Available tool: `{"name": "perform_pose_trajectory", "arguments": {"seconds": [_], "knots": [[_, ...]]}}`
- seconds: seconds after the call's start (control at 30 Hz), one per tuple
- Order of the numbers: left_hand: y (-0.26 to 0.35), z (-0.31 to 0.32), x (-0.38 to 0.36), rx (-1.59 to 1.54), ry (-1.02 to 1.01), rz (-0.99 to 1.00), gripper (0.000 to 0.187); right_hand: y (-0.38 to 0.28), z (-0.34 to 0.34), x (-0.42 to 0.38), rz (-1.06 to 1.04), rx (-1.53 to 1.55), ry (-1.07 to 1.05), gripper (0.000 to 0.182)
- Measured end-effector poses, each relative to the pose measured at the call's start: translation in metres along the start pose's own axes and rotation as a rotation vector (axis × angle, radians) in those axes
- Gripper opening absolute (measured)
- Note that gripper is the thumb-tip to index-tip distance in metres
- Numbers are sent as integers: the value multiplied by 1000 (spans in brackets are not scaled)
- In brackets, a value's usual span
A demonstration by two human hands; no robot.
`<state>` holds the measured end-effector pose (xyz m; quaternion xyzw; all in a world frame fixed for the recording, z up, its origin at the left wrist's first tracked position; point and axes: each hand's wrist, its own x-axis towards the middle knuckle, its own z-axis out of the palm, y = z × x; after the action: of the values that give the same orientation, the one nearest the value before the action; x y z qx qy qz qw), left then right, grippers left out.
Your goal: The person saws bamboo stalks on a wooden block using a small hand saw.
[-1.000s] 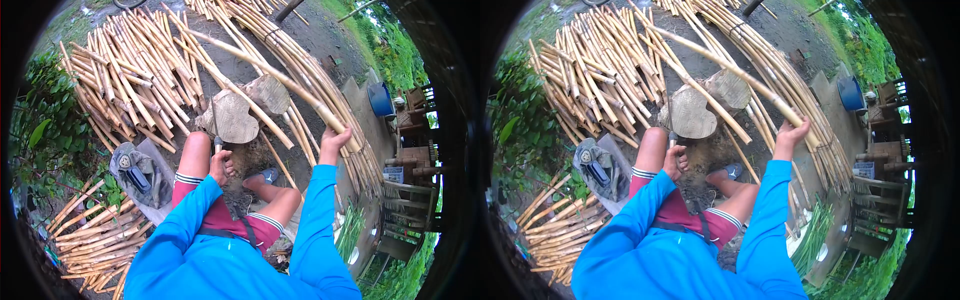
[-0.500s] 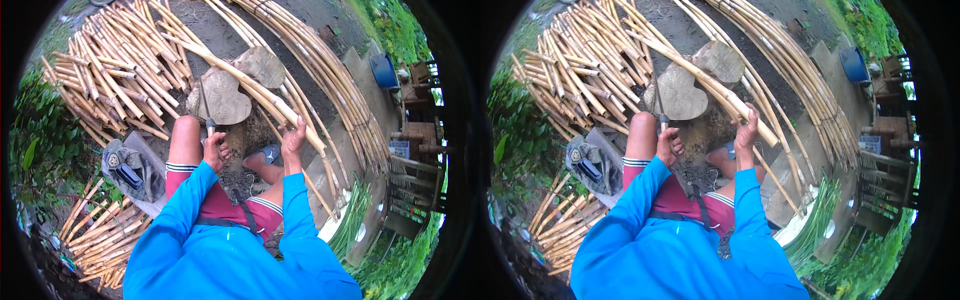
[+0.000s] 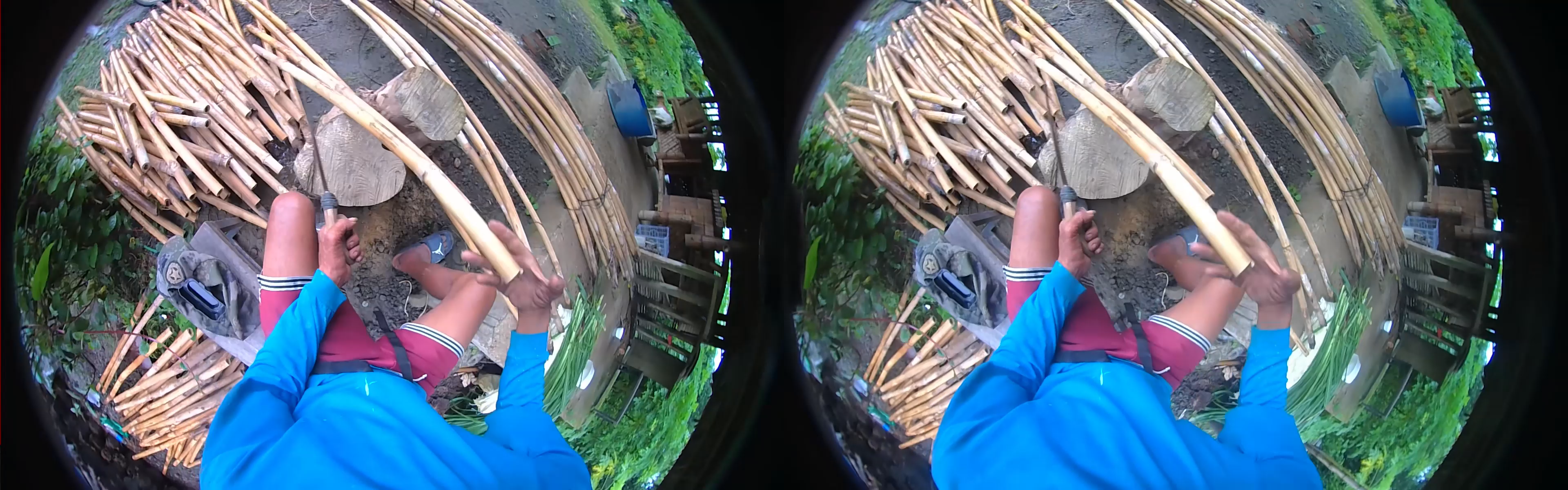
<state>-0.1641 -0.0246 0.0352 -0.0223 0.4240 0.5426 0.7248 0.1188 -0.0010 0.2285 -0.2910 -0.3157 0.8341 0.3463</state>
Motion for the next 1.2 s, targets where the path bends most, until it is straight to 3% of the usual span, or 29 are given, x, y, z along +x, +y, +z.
{"name": "perform_pose_trajectory", "arguments": {"seconds": [0.03,0.13,0.2,0.23,0.3,0.33,0.37,0.43,0.63,0.67,0.7,0.87,0.93,0.97,1.03,1.1,1.2], "knots": [[3,7,-4,30,-6,19,22,0,-8,-5,43,114,-72,122],[-5,7,3,127,-65,77,25,-14,24,4,160,55,61,111],[-3,13,-1,137,-74,54,25,-17,55,18,406,-517,346,87],[-3,14,0,139,-70,42,24,-15,54,24,404,-512,349,87],[-6,12,5,128,-73,24,22,-10,48,33,536,-1213,222,48],[-7,9,7,112,-72,12,22,-7,44,35,337,-1632,170,38],[-7,9,7,112,-67,13,22,0,43,37,337,-1630,164,38],[-7,9,7,88,-50,29,22,19,43,41,424,-1864,389,35],[5,13,2,45,-24,-9,22,77,-3,60,451,-1794,456,37],[6,11,4,28,-9,-8,22,82,-15,67,342,-1818,491,37],[6,9,6,32,-9,-5,22,80,-18,77,232,-1839,525,36],[9,8,6,-46,-34,-45,22,41,-16,114,245,-1855,473,38],[6,5,8,-51,-33,-63,22,22,-7,121,466,-1577,416,42],[7,6,9,-58,-27,-72,23,16,-6,120,464,-1580,420,42],[8,7,8,-57,-30,-65,23,2,-11,119,620,-1107,402,45],[9,9,4,-57,-30,-70,24,-5,-20,122,574,-1170,361,43],[6,6,7,-44,-64,-78,20,-13,-32,126,505,-1667,403,48]]}}
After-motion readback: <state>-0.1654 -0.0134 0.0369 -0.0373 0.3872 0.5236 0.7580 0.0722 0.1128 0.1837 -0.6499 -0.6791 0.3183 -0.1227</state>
